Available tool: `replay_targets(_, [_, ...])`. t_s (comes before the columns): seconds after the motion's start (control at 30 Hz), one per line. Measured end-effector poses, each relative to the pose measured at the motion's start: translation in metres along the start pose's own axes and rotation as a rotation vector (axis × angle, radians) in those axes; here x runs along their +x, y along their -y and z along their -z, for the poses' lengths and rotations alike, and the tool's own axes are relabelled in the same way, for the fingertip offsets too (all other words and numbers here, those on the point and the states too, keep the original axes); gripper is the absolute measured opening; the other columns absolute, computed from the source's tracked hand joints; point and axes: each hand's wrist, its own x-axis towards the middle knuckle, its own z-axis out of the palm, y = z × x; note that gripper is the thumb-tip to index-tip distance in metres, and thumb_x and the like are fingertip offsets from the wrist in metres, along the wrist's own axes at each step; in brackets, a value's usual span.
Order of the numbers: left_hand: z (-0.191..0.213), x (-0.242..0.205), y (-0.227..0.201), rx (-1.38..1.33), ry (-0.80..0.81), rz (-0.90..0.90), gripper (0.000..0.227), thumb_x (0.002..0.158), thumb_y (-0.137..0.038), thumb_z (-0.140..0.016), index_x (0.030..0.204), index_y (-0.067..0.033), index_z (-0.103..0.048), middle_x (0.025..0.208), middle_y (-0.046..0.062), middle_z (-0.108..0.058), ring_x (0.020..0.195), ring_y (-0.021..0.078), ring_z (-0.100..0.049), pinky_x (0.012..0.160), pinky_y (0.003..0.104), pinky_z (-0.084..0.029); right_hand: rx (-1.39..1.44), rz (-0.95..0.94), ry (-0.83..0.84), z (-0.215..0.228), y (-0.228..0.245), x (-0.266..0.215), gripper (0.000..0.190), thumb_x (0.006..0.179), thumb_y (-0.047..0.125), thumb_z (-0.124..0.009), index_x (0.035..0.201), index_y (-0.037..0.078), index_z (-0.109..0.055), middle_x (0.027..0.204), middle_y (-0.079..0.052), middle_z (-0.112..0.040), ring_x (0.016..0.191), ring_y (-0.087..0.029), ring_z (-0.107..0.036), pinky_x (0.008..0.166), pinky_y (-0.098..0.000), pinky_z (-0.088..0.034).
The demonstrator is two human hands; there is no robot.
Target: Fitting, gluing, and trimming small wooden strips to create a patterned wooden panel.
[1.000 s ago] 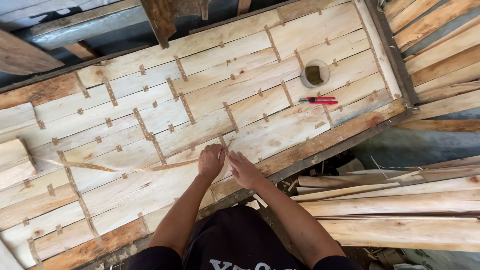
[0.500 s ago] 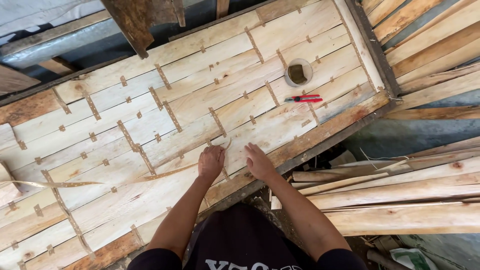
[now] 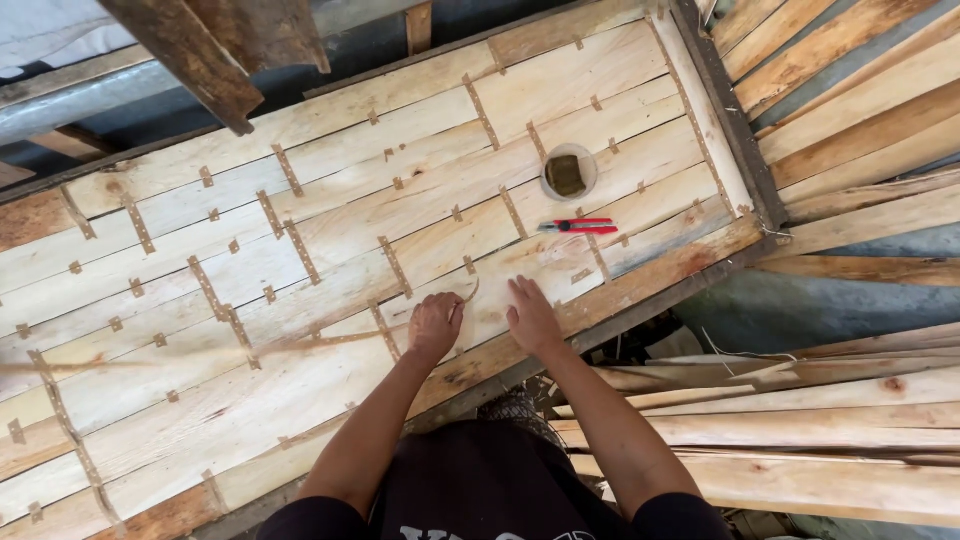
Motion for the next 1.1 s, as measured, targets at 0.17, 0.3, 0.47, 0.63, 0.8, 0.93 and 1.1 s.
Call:
replay_targets(0.17, [-0.030, 0.019, -0.032, -0.002, -0.010, -0.014, 0.008, 0.095, -0.018, -0.065, 0.096, -0.0101, -0.069, 0.099, 0.007, -0.071, 0.102, 0.0300, -0.064, 0.088, 0.047, -0.048, -0.018, -0.039, -0.110, 0.040, -0.053, 0.018, 0.057, 0.100, 0.023, -0.053, 0.154, 0.006, -0.043, 0.162, -0.018, -0.037, 0.152, -0.038, -0.031, 0.125, -0.0439, -0.029])
replay_targets(0.3, [-0.055, 0.031, -0.052, -0.005, -0.022, 0.019, 0.008, 0.094, -0.016, -0.066, 0.098, -0.0094, -0.068, 0.109, 0.006, -0.071, 0.111, 0.0289, -0.062, 0.094, 0.046, -0.048, -0.152, -0.174, -0.140, 0.060, -0.103, 0.035, 0.073, 0.102, 0.036, -0.052, 0.160, 0.001, -0.024, 0.167, -0.023, -0.018, 0.153, -0.043, -0.017, 0.124, -0.0466, -0.022])
replay_targets(0.47, [-0.085, 0.041, -0.062, 0.017, -0.085, 0.010, 0.010, 0.091, -0.016, -0.067, 0.098, -0.0091, -0.070, 0.117, 0.007, -0.069, 0.114, 0.0304, -0.061, 0.092, 0.047, -0.047, -0.124, -0.267, 0.132, 0.090, -0.104, 0.026, 0.085, 0.102, 0.049, -0.051, 0.161, 0.005, -0.008, 0.169, -0.016, -0.005, 0.156, -0.036, -0.009, 0.123, -0.0533, -0.015])
replay_targets(0.63, [-0.097, 0.047, -0.071, 0.020, -0.151, 0.078, 0.009, 0.091, -0.017, -0.068, 0.097, -0.0099, -0.071, 0.117, 0.007, -0.067, 0.113, 0.0307, -0.059, 0.092, 0.045, -0.049, -0.170, -0.201, 0.039, 0.102, -0.102, 0.034, 0.083, 0.097, 0.042, -0.057, 0.159, 0.002, -0.020, 0.167, -0.019, -0.019, 0.151, -0.038, -0.021, 0.117, -0.0545, -0.024])
replay_targets(0.8, [-0.095, 0.050, -0.077, 0.075, -0.096, 0.231, 0.009, 0.094, -0.017, -0.066, 0.099, -0.0102, -0.069, 0.112, 0.006, -0.065, 0.111, 0.0290, -0.059, 0.094, 0.045, -0.048, -0.178, 0.116, -0.372, 0.120, -0.120, 0.065, 0.048, 0.087, 0.021, -0.069, 0.131, 0.009, -0.055, 0.137, -0.016, -0.055, 0.130, -0.036, -0.046, 0.110, -0.0508, -0.038])
replay_targets(0.93, [-0.094, 0.047, -0.073, 0.067, -0.144, 0.297, 0.011, 0.094, -0.017, -0.065, 0.102, -0.0106, -0.068, 0.113, 0.007, -0.064, 0.112, 0.0291, -0.059, 0.095, 0.045, -0.047, -0.211, 0.235, -0.313, 0.131, -0.129, 0.089, 0.061, 0.080, 0.016, -0.072, 0.139, 0.009, -0.055, 0.123, -0.012, -0.059, 0.122, -0.036, -0.048, 0.099, -0.0541, -0.038])
replay_targets(1.1, [-0.084, 0.047, -0.073, 0.102, -0.199, 0.322, 0.012, 0.094, -0.017, -0.064, 0.103, -0.0093, -0.065, 0.118, 0.008, -0.062, 0.114, 0.0293, -0.057, 0.096, 0.046, -0.046, -0.261, 0.135, -0.032, 0.136, -0.127, 0.098, 0.029, 0.093, 0.021, -0.070, 0.118, 0.013, -0.059, 0.116, -0.011, -0.059, 0.117, -0.032, -0.055, 0.104, -0.0518, -0.043])
